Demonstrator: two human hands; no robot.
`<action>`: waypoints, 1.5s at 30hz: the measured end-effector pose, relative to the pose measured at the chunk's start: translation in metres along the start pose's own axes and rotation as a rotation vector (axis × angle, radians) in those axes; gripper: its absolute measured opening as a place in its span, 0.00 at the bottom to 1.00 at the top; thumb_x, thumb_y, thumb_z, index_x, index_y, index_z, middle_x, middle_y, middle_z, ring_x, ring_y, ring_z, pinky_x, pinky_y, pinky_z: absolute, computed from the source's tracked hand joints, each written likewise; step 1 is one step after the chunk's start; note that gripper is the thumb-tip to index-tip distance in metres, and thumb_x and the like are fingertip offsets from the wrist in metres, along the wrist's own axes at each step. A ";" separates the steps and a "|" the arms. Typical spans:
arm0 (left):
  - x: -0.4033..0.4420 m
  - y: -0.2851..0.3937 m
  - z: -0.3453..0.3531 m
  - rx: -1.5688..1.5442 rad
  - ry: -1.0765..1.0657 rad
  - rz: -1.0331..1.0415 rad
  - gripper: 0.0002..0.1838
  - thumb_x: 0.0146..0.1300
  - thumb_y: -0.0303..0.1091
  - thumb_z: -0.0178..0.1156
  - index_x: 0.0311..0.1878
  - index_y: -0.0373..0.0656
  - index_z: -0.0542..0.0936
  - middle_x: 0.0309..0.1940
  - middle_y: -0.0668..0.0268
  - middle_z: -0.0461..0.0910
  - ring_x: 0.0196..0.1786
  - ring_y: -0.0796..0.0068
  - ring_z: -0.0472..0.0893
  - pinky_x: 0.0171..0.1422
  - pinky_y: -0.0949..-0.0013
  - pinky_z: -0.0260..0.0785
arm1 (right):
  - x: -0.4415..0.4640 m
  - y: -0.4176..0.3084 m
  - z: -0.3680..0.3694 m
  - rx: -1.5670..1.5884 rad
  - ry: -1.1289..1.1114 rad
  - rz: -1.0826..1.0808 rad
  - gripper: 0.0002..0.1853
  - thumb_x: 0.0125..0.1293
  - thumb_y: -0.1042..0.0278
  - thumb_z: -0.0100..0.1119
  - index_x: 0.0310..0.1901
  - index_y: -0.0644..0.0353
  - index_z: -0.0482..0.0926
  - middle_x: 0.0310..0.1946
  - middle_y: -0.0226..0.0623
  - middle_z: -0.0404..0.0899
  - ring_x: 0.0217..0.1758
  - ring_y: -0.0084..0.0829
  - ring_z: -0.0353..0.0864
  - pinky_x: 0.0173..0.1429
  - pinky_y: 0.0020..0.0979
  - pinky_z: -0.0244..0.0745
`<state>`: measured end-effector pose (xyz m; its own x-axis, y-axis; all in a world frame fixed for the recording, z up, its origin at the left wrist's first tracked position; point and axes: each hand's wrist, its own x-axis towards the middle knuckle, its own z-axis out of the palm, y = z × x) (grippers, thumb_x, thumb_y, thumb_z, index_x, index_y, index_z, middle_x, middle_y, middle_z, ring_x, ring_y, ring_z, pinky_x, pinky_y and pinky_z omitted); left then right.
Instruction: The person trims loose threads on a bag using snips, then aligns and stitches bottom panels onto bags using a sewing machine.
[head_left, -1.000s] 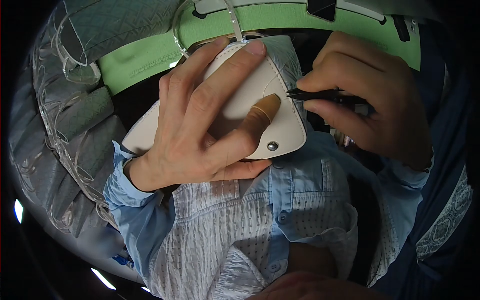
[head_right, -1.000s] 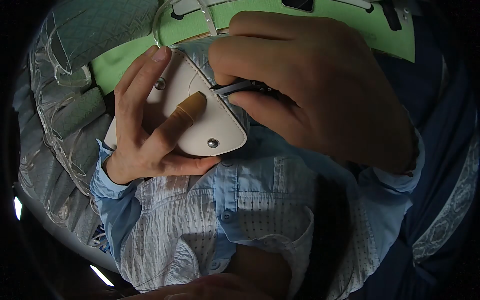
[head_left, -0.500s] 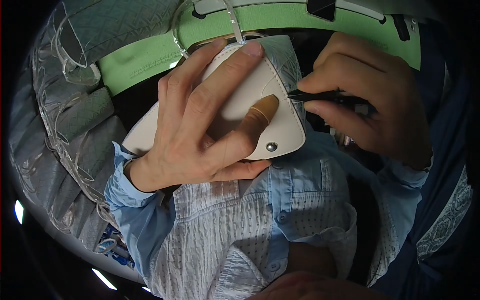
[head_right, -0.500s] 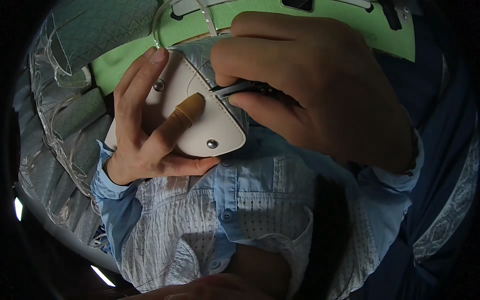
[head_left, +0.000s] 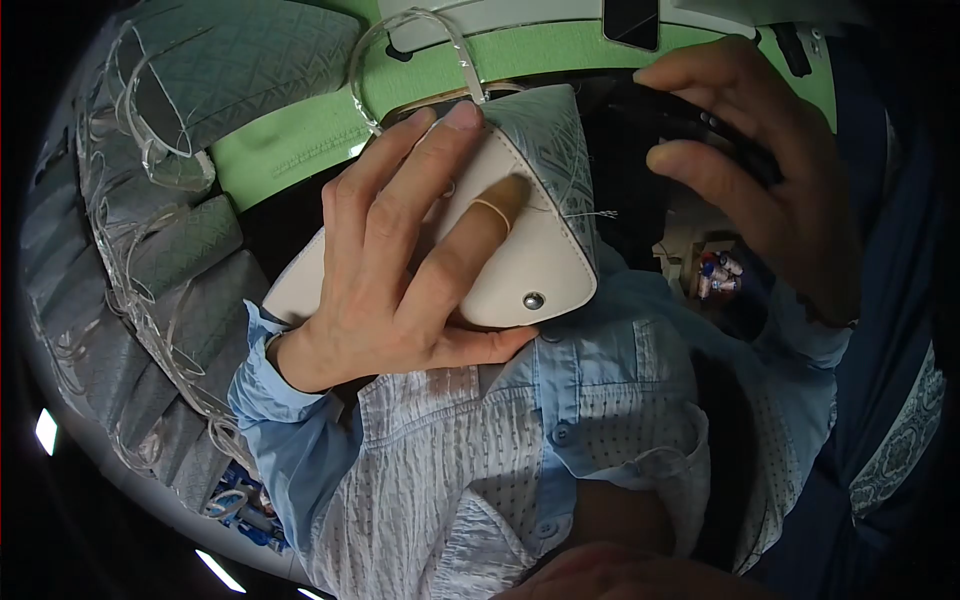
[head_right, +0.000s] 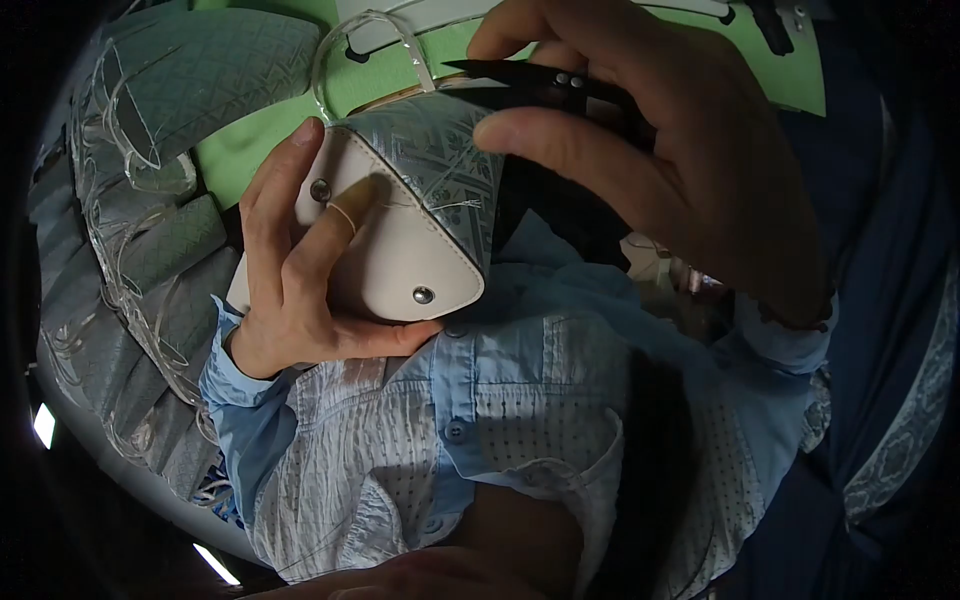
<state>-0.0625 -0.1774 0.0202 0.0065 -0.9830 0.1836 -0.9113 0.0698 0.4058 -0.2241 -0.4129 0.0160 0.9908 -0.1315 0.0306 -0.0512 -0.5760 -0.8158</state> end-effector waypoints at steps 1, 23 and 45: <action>0.002 0.003 0.000 -0.001 -0.004 -0.031 0.40 0.46 0.63 0.73 0.56 0.43 0.79 0.67 0.35 0.60 0.66 0.36 0.67 0.65 0.42 0.66 | -0.003 0.002 0.000 0.010 0.012 0.027 0.12 0.70 0.71 0.54 0.54 0.60 0.75 0.34 0.35 0.78 0.34 0.20 0.79 0.36 0.23 0.72; -0.001 -0.003 0.004 -0.014 0.039 0.089 0.34 0.46 0.62 0.73 0.49 0.45 0.82 0.65 0.36 0.64 0.62 0.32 0.70 0.61 0.41 0.69 | -0.016 0.004 0.076 0.753 0.313 -0.068 0.10 0.69 0.73 0.59 0.48 0.68 0.72 0.38 0.46 0.79 0.35 0.26 0.82 0.43 0.25 0.80; 0.001 -0.003 0.005 -0.027 0.047 0.089 0.31 0.47 0.62 0.72 0.46 0.46 0.84 0.65 0.37 0.65 0.61 0.33 0.71 0.61 0.43 0.70 | -0.020 -0.010 0.068 0.668 0.356 -0.005 0.10 0.68 0.79 0.57 0.46 0.67 0.66 0.40 0.49 0.79 0.38 0.29 0.84 0.45 0.28 0.83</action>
<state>-0.0621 -0.1796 0.0147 -0.0543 -0.9638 0.2611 -0.8978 0.1616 0.4096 -0.2354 -0.3496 -0.0161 0.8848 -0.4482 0.1275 0.1519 0.0188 -0.9882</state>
